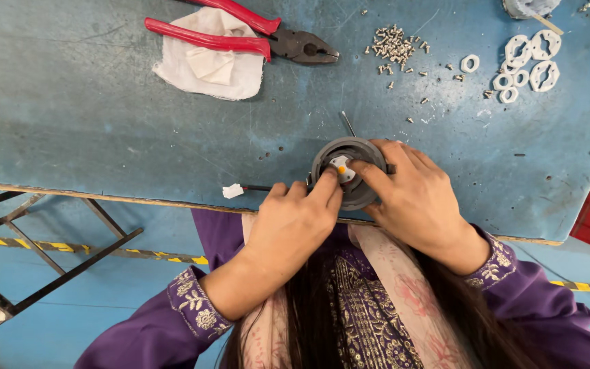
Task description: The person assembles a small lighting component by hand, placing an LED board into a grey housing, inserting a wire, and using a screwdriver and a power tool to secure small screws into the assembly.
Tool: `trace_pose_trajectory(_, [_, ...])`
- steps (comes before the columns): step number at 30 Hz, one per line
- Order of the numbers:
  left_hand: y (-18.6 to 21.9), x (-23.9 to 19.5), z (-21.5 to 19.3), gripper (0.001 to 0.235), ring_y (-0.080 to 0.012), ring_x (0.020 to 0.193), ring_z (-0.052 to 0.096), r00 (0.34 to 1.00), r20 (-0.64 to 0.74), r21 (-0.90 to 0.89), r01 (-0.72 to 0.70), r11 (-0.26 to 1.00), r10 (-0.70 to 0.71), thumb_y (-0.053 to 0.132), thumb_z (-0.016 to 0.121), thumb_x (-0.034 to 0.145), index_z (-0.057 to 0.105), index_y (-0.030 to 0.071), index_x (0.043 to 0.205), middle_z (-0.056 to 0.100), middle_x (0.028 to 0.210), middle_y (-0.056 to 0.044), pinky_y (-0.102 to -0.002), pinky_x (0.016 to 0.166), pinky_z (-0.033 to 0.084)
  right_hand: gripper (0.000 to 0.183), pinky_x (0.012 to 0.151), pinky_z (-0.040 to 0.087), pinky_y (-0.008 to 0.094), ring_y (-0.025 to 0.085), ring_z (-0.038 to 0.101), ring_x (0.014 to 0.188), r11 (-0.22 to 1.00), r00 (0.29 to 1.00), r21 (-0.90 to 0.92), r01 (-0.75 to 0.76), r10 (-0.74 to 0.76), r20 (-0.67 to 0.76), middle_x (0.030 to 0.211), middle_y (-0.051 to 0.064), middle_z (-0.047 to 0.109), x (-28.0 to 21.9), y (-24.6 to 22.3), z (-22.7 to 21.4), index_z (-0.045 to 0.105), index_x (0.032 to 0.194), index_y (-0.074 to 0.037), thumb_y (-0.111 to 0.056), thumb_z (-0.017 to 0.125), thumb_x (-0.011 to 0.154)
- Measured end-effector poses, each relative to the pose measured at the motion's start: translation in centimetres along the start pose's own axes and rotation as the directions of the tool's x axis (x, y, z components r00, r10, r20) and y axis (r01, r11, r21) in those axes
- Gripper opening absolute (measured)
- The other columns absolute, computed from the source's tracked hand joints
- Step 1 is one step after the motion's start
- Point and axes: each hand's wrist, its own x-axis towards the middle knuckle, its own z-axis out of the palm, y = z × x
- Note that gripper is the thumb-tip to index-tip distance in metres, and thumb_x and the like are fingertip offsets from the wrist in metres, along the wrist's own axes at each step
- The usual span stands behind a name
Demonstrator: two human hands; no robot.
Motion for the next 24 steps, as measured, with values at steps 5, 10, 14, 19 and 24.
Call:
trace_pose_trajectory(5, [-0.5,-0.1,0.1,0.029,-0.0168,0.07,0.065,1.0,-0.028,-0.098,0.001,0.995,-0.004,0.015,0.065,0.08,0.069,0.007,0.108,0.065,0.116,-0.003,-0.033,0.061,0.053,0.058,0.082,0.058,0.043,0.033,0.068,0.104,0.999,0.999,0.018,-0.049,0.049,0.003,0.122,0.013,0.064,-0.1,-0.4,0.1,0.07,0.116,-0.01,-0.007,0.082,0.059])
trace_pose_trajectory(10, [-0.6,-0.2,0.1,0.033,-0.0165,0.07,0.066,1.0,-0.026,-0.128,0.008,0.992,-0.012,0.015,0.064,0.08,0.068,0.007,0.112,0.065,0.117,-0.004,-0.033,0.063,0.054,0.057,0.081,0.058,0.042,0.033,0.069,0.103,1.0,1.0,-0.004,-0.022,0.022,-0.012,0.122,0.013,0.064,0.0,-0.3,0.1,0.071,0.115,-0.01,-0.009,0.082,0.059])
trace_pose_trajectory(14, [-0.4,0.1,-0.4,0.033,-0.017,0.068,0.067,0.999,0.01,-0.141,0.033,0.989,-0.032,0.014,0.064,0.08,0.068,0.007,0.113,0.066,0.116,-0.003,-0.034,0.062,0.055,0.055,0.08,0.058,0.041,0.032,0.07,0.101,1.0,1.0,0.004,-0.014,0.014,-0.019,0.12,0.012,0.065,0.1,-0.2,0.1,0.071,0.115,-0.01,-0.01,0.083,0.061])
trace_pose_trajectory(19, [0.2,0.7,-1.1,0.038,-0.0207,0.067,0.069,0.995,0.046,-0.198,0.101,0.975,-0.094,0.014,0.064,0.081,0.067,0.005,0.118,0.063,0.11,-0.006,-0.04,0.07,0.06,0.052,0.079,0.058,0.04,0.032,0.07,0.101,1.0,0.999,0.031,0.0,0.001,-0.038,0.12,0.013,0.065,0.1,0.0,0.1,0.071,0.114,-0.01,-0.01,0.082,0.063])
trace_pose_trajectory(24, [1.5,1.1,-0.7,0.038,-0.0229,0.072,0.071,0.985,0.056,-0.202,0.17,0.965,-0.162,0.013,0.064,0.082,0.066,0.003,0.118,0.06,0.104,-0.008,-0.046,0.079,0.061,0.047,0.078,0.058,0.04,0.031,0.07,0.097,0.999,0.999,0.046,-0.008,0.01,-0.046,0.118,0.011,0.065,-0.3,0.4,0.6,0.072,0.114,-0.01,-0.009,0.082,0.068])
